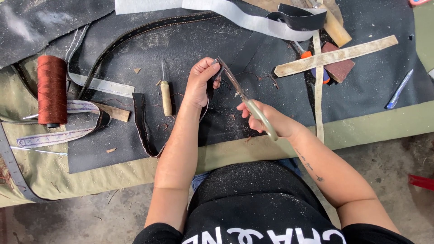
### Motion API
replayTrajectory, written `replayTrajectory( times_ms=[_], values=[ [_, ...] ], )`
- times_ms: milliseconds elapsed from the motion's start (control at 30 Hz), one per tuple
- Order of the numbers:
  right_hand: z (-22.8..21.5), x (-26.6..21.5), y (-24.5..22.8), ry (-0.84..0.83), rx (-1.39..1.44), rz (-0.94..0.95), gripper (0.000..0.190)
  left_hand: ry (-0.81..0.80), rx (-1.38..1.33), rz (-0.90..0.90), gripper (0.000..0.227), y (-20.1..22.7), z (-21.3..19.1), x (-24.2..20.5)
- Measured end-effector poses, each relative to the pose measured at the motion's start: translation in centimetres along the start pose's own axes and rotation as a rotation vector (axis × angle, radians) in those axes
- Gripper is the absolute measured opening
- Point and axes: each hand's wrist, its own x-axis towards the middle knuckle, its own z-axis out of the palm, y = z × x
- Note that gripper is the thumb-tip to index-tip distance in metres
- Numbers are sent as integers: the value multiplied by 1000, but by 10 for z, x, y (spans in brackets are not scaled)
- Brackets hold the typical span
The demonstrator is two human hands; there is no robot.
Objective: Preparing thread by untangling and cutting it, then using a hand chisel to shave a long strip of wood on a workbench.
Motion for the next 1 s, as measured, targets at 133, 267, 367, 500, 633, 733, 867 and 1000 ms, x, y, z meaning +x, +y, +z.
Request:
replayTrajectory(
  times_ms=[133, 267, 367, 500, 633, 733, 867, 1000],
  values=[
    [4, 7, -6, 16, 58, -29, 95, 1, -25, -12, 16, -2, -2, 4],
    [0, -1, -5, 17, 118, -40, 104, 20, -112, -28, 15, 5, 1, 2],
    [-3, -12, -3, 12, 147, -53, 106, -1, -204, -80, 15, 12, 5, 0],
    [-1, -25, -13, -40, 154, -28, 111, -49, -307, -126, 12, 9, 0, 2],
    [-4, -19, -4, -84, 156, -28, 109, -94, -255, -154, 14, 11, 5, -3],
    [-4, -15, -4, -83, 144, -21, 105, -146, -256, -161, 13, 11, 4, -5],
    [0, -11, -2, -60, 153, -31, 104, -195, -265, -167, 16, 8, 3, -5],
    [1, -4, -3, -31, 157, -59, 104, -201, -199, -153, 18, 4, 4, -5]
  ],
)
